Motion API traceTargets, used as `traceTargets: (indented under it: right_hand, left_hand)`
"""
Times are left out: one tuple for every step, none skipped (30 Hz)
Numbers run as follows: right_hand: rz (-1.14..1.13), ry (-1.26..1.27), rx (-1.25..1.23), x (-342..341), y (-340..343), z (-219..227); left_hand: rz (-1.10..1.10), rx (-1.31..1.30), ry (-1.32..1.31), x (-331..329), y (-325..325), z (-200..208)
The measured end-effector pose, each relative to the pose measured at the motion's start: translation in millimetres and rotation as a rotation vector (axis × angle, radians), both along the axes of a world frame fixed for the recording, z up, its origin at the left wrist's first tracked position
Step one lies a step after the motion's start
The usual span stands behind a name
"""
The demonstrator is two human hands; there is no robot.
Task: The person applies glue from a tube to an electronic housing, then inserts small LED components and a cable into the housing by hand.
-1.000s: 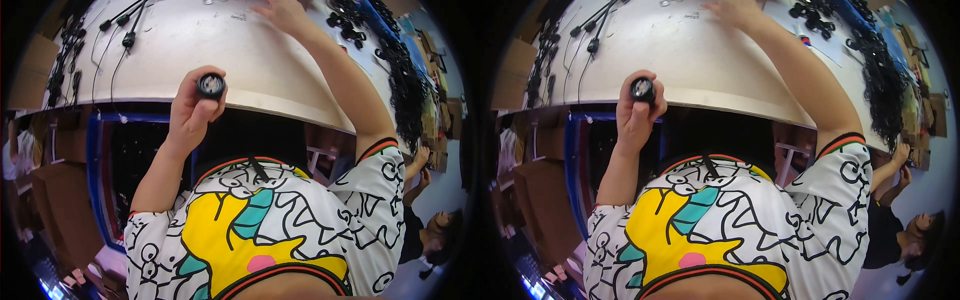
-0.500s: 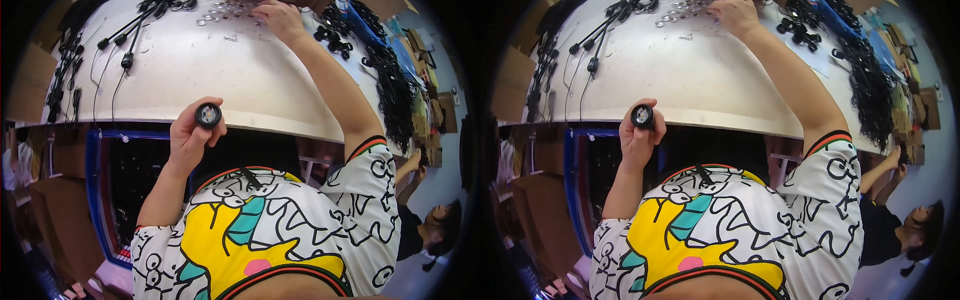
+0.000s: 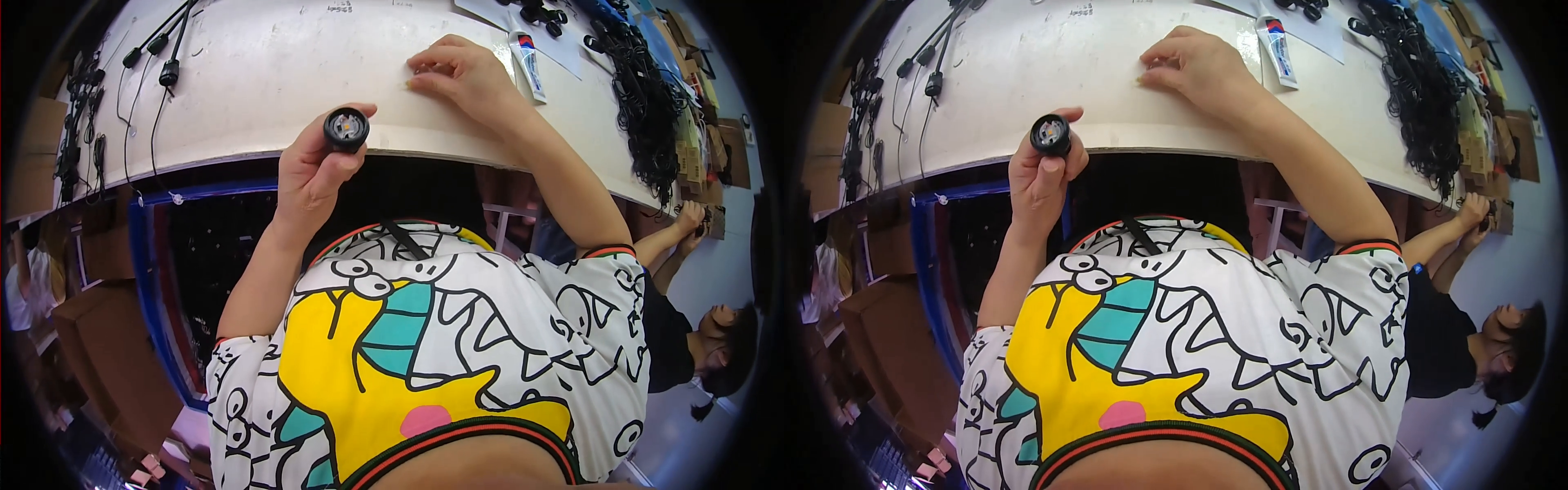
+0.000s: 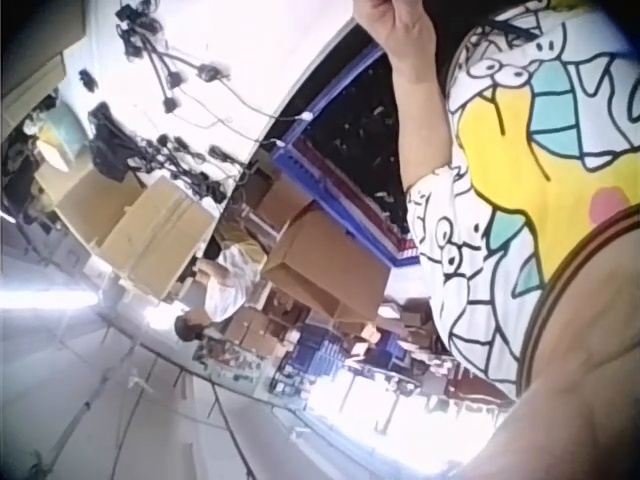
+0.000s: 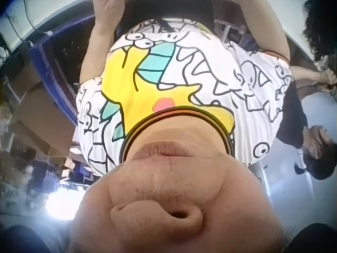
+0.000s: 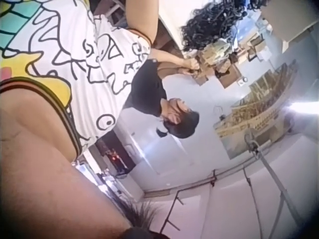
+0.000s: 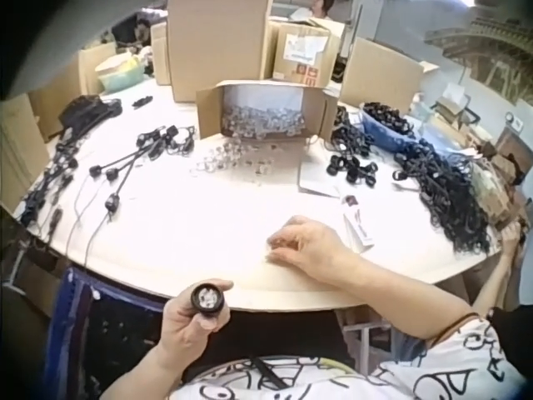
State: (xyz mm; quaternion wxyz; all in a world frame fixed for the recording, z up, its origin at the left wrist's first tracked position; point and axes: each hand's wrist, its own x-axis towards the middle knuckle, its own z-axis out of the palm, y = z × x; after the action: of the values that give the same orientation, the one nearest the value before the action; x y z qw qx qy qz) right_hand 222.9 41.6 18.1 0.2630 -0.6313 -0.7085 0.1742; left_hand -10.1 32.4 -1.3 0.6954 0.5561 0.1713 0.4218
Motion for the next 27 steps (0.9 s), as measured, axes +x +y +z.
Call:
traceTargets:
  right_hand:
    - [-0.002, -0.001, 0.039, 1, 1, -2]
    - [-0.04, 0.001, 0.073, -2, -1, -1]
    - [-0.036, 0.006, 0.072, -2, -2, -1]
    - [-0.053, 0.007, 0.082, -2, -4, -2]
    - [-0.071, 0.008, 0.092, -1, -5, -2]
    - [-0.065, 0.013, 0.092, 0, -5, -3]
    - [-0.06, 0.035, 0.073, 2, -5, -4]
    - [-0.055, 0.057, 0.053, 3, -6, -4]
    - [-0.053, 0.061, 0.053, 2, -6, -3]
    - [-0.051, 0.029, 0.067, 1, -6, 1]
    - [-0.049, -0.003, 0.081, -1, -6, 6]
    - [-0.048, 0.0, 0.08, -4, -9, 15]
    - [0.055, 0.17, 0.094, -11, -14, 29]
    - [0.153, 0.342, 0.104, -16, -20, 40]
    - [0.15, 0.344, 0.1, -21, -23, 47]
    - [0.277, 0.361, 0.146, -25, -25, 54]
    - [0.404, 0.376, 0.193, -29, -28, 56]
    - [0.396, 0.379, 0.188, -34, -30, 55]
    - [0.406, 0.432, 0.156, -38, -30, 53]
    - [0.416, 0.486, 0.124, -39, -30, 52]
    - [0.413, 0.487, 0.122, -38, -31, 53]
    - [0.39, 0.461, 0.067, -37, -32, 55]
    - [0.367, 0.436, 0.011, -36, -32, 56]
    - [0.367, 0.435, 0.011, -35, -30, 55]
    - [0.391, 0.463, 0.019, -35, -30, 54]
    - [0.415, 0.49, 0.028, -36, -30, 54]
    - [0.411, 0.484, 0.031, -36, -31, 55]
  left_hand:
    - [0.004, -0.002, 0.006, 1, -1, 0]
    - [-0.007, -0.011, -0.007, 1, -2, 1]
    - [-0.018, -0.019, -0.022, 1, -3, 1]
    - [-0.039, -0.026, -0.016, 0, -3, 2]
    - [-0.033, -0.026, -0.011, 0, -4, 0]
    - [-0.018, -0.011, -0.011, 1, -5, -2]
    - [-0.005, 0.005, -0.01, 2, -6, -3]
    - [0.002, 0.004, -0.003, 2, -7, 0]
    - [0.003, 0.004, 0.001, 1, -7, 1]
    - [-0.024, -0.02, -0.027, 0, -5, 0]
    - [-0.051, -0.045, -0.055, -1, -4, -1]
    - [-0.05, -0.046, -0.053, -2, -4, -1]
    - [-0.061, -0.062, -0.011, -4, -2, -2]
    - [-0.076, -0.082, 0.032, -4, -3, -3]
    - [-0.078, -0.087, 0.034, -3, -3, -4]
    - [-0.083, -0.076, 0.041, -1, -2, -5]
    - [-0.088, -0.066, 0.047, 1, -2, -5]
    - [-0.095, -0.073, 0.049, 2, -3, -5]
    - [-0.088, -0.07, 0.031, 5, -4, -2]
    - [-0.081, -0.067, 0.013, 7, -4, -1]
    - [-0.083, -0.07, 0.013, 8, -2, -2]
    - [-0.104, -0.062, 0.027, 8, -1, -2]
    - [-0.125, -0.055, 0.041, 9, 0, -2]
    - [-0.125, -0.055, 0.04, 10, 2, -2]
    - [-0.134, -0.055, 0.035, 12, 2, -1]
    - [-0.143, -0.054, 0.029, 14, 2, -1]
    - [-0.147, -0.051, 0.024, 15, 2, 1]
